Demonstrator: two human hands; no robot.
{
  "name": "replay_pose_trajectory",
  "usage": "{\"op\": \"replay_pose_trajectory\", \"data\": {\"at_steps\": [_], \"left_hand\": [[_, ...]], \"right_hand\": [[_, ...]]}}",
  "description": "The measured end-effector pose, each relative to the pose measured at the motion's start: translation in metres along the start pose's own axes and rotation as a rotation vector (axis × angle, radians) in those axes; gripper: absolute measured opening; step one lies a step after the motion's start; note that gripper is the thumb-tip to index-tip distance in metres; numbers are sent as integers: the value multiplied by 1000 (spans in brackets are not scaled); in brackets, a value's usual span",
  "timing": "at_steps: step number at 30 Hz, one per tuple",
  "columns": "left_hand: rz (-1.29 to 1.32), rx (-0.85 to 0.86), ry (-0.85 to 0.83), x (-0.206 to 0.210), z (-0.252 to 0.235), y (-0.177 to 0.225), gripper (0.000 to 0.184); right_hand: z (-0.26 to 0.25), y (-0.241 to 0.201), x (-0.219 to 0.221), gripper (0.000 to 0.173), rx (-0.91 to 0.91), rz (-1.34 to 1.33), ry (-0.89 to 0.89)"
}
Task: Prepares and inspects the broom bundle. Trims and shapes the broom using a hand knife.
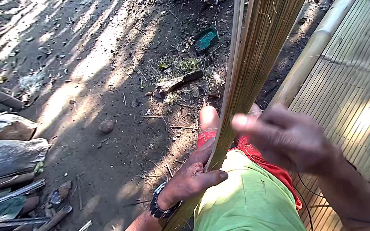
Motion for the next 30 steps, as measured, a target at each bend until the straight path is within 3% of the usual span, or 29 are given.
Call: {"op": "replay_pose_trajectory", "data": {"at_steps": [4,7,10,13,19,26,30], "left_hand": [[-5,31,13,-3,1,4,43],[63,25,-20,-4,3,-6,44],[89,38,-39,-1,5,-9,46],[82,48,-53,3,6,-8,49],[67,80,-86,8,6,-8,48],[31,81,-100,9,5,-8,46],[46,53,-71,7,3,-8,45]], "right_hand": [[27,-7,30,46,-36,-243,-139],[19,16,6,44,108,-208,19],[7,47,-20,61,332,-182,156],[0,63,-30,73,427,-330,241],[-10,61,-34,69,366,-471,245],[-12,53,-43,44,231,-365,288],[6,23,-16,39,65,-447,130]]}}
Point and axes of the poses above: each hand's wrist, its own z-axis away from the middle knuckle, its own x-axis out of the palm, y = z × x, the point moved 7 cm from there along -z, towards the middle knuckle, and after that the axes turned 3 degrees about x, right-handed, at the moved point
